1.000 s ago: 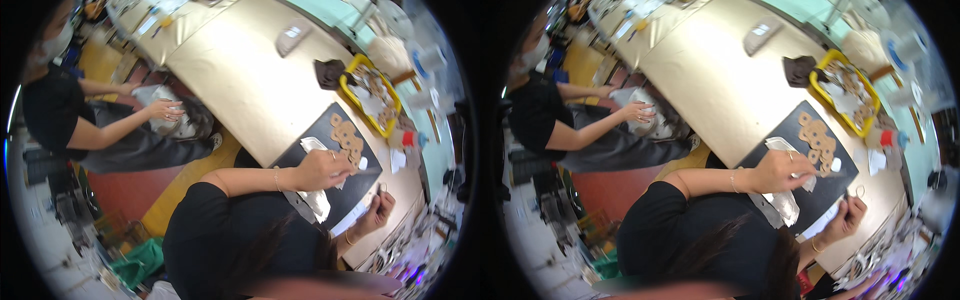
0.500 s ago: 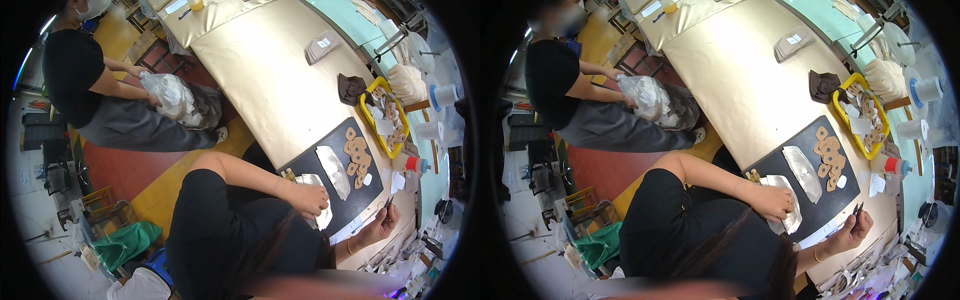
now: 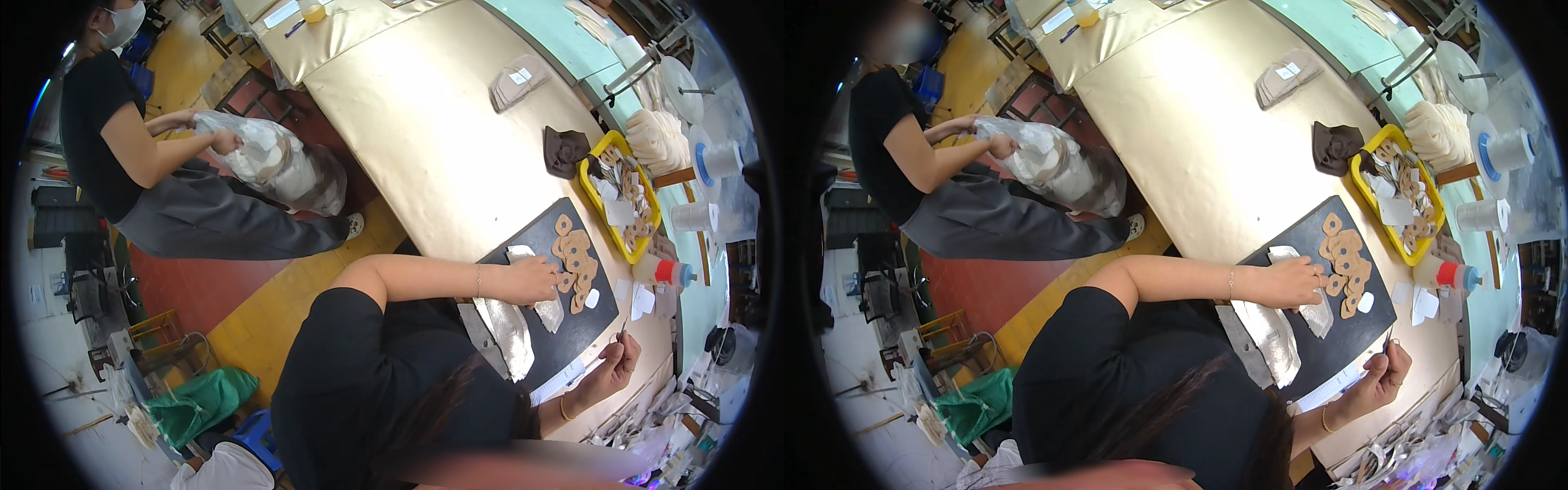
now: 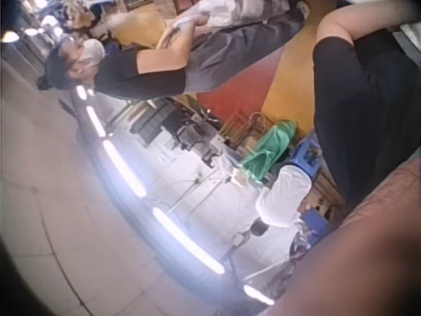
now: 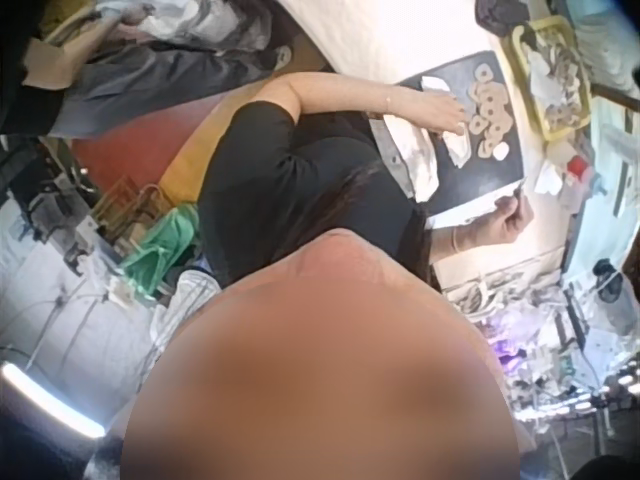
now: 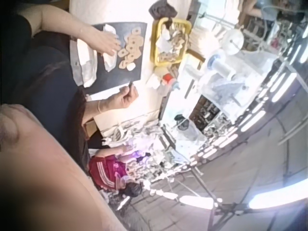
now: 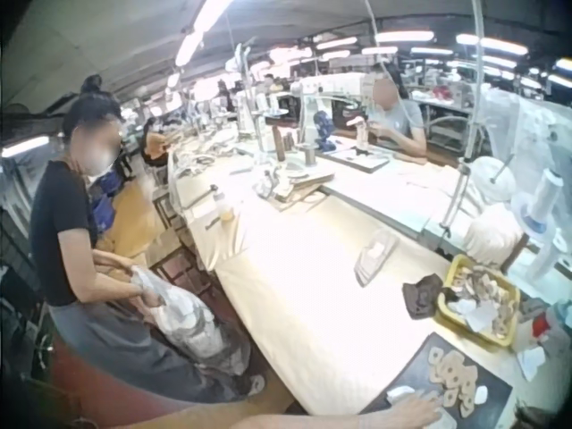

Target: The person uses small scissors to trim the edges of light-colored fabric pieces on a black cutting mat. They handle each piece individually, snipping along the edges and placing trimmed pieces back on the mat.

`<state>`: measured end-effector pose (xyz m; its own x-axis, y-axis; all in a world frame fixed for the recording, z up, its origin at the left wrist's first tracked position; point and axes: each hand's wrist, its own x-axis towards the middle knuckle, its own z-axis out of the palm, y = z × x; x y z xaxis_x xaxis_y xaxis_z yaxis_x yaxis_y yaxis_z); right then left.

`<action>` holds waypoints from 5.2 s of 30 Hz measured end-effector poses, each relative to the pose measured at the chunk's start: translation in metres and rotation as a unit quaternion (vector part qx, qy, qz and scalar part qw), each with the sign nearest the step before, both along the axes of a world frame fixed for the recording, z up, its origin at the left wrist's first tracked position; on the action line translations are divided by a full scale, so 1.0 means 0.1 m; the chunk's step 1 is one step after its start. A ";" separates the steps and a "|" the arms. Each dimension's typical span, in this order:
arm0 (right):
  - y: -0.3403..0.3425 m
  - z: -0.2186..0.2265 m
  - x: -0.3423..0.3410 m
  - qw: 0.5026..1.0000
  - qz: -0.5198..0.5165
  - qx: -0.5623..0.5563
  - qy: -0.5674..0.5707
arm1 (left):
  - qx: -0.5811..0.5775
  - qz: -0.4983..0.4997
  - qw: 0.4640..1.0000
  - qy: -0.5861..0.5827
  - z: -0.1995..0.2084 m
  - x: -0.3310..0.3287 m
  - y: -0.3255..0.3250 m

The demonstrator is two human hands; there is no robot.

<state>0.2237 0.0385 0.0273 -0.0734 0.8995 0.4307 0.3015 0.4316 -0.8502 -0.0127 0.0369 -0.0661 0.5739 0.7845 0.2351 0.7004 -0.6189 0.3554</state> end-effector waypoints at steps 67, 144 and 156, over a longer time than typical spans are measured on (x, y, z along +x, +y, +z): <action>0.02 -0.45 -0.53 0.961 0.053 -0.245 0.118 | -0.430 0.131 0.729 -0.517 0.52 -0.03 -0.19; -0.01 -0.39 -0.41 0.994 0.076 -0.063 -0.042 | -0.441 0.115 0.738 -0.497 0.78 -0.20 -0.12; -0.01 -0.43 -0.41 0.996 0.059 -0.067 -0.007 | -0.435 0.122 0.715 -0.533 0.66 -0.15 -0.11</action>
<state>0.1827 0.0379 -0.0153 -0.1878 0.9337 0.3048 0.2668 0.3472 -0.8990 -0.0278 0.0254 -0.0001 0.2523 0.9465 -0.2013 -0.2066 0.2559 0.9444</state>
